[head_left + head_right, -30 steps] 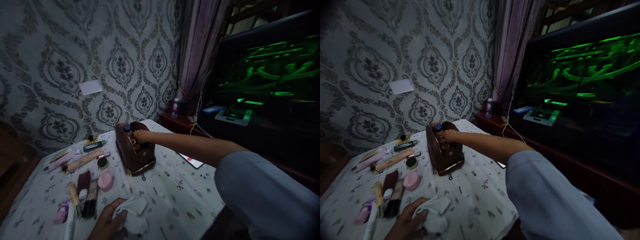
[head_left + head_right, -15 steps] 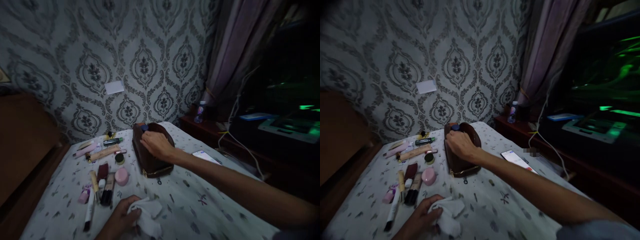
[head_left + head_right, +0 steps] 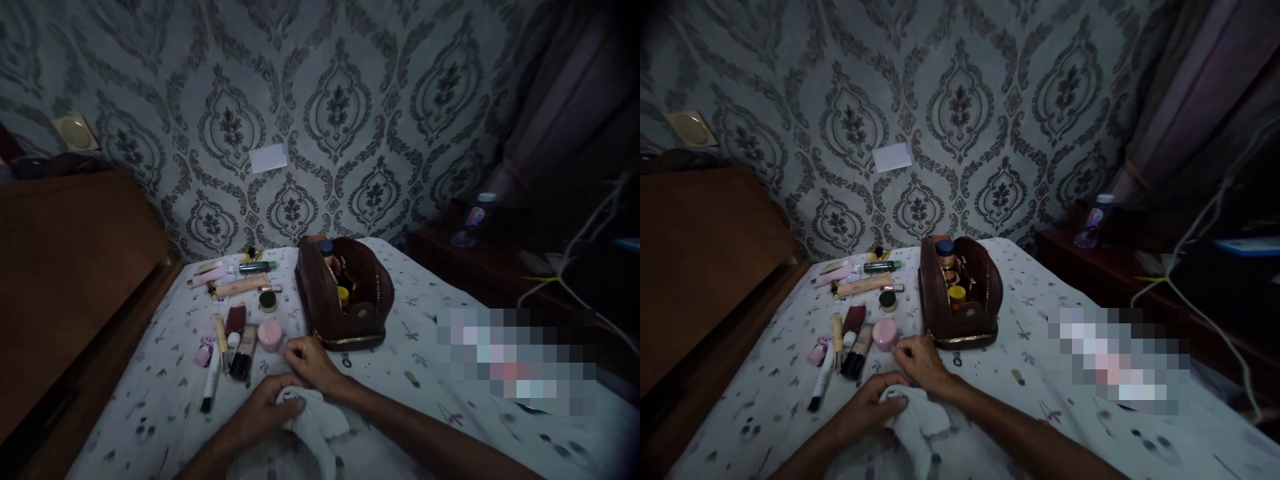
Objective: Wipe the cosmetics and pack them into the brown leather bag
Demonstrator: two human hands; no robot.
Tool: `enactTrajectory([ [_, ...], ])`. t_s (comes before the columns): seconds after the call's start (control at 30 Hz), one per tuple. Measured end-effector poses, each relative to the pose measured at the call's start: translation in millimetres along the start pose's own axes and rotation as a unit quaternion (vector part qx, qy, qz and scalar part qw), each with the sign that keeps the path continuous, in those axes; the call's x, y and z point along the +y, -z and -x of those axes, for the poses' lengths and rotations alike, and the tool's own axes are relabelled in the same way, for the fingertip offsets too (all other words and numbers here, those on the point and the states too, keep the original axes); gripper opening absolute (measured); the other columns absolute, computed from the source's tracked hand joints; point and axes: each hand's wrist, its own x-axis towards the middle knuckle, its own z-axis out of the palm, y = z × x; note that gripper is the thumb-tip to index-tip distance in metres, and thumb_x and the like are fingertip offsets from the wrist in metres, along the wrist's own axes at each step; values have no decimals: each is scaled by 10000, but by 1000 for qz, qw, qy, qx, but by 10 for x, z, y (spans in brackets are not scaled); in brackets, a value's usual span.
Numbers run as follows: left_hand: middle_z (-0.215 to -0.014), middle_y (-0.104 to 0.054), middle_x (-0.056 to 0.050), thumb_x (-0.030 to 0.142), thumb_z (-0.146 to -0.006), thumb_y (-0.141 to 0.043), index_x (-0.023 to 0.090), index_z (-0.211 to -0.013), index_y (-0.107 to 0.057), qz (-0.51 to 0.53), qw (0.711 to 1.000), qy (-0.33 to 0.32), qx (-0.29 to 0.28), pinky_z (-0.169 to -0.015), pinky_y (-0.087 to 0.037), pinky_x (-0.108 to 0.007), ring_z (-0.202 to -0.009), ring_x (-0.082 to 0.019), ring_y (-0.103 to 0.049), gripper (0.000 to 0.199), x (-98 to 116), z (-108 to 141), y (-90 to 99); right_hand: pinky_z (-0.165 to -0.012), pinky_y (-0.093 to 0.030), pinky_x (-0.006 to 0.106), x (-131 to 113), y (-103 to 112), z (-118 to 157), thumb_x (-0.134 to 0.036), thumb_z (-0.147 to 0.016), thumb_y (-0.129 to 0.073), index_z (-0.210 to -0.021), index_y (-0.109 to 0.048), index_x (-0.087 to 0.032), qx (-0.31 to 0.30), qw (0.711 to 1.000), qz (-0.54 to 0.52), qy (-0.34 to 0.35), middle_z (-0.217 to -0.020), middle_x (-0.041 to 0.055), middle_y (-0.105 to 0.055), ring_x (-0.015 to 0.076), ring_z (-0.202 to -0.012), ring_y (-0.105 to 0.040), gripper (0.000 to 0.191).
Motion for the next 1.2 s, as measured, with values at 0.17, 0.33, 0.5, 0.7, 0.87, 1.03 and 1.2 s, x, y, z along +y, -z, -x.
enactTrajectory([
  [0.17,-699,-490,17,608,-802,-620,150,-787,-567,-68,996,-60,6,-610,-359,-222,-644,-114,-446,462,12,-3,-49,-512,-208,241,27,-98,-11,-371,-875,-409,-532,-288,-199,17,999,-29,-3,-521,-52,-261,91,-523,-302,402],
  [0.33,-643,-420,29,643,-821,-557,173,-698,-486,-145,988,-52,11,-587,-321,-235,-630,-123,-394,491,-25,-17,-64,-516,-191,248,15,-55,40,-249,-808,-473,-516,-285,-189,17,999,-38,11,-493,-58,-279,79,-499,-301,352],
  [0.5,-641,-420,25,658,-823,-534,183,-688,-475,-196,980,-41,17,-609,-331,-248,-646,-136,-404,497,-21,-6,-59,-522,-195,248,25,10,101,-211,-781,-487,-509,-264,-188,28,998,-50,31,-489,-57,-299,76,-494,-315,353],
  [0.7,-632,-425,28,618,-820,-567,176,-695,-495,-172,985,-35,4,-575,-324,-236,-618,-126,-406,466,18,-3,-61,-538,-216,252,48,23,159,-260,-822,-466,-524,-280,-193,25,997,-59,41,-503,-52,-326,85,-506,-335,358],
  [0.87,-682,-491,16,571,-791,-624,164,-744,-556,-164,985,-45,6,-620,-350,-232,-667,-135,-448,415,64,12,-51,-522,-198,256,34,23,130,-301,-846,-447,-520,-278,-200,13,997,-67,32,-497,-57,-272,88,-500,-288,381],
  [1.03,-733,-533,10,489,-734,-695,166,-749,-565,-153,987,-56,-4,-701,-387,-243,-729,-151,-491,349,47,20,-20,-497,-184,251,-38,-11,56,-337,-851,-461,-526,-301,-200,-19,996,-84,28,-511,-57,-264,88,-504,-271,388],
  [1.2,-774,-547,8,345,-760,-648,172,-771,-557,-167,983,-72,4,-746,-398,-249,-769,-156,-508,196,88,46,-4,-505,-239,230,-1,-114,53,-416,-891,-424,-555,-338,-200,-21,994,-111,7,-542,-45,-308,98,-540,-332,409],
])
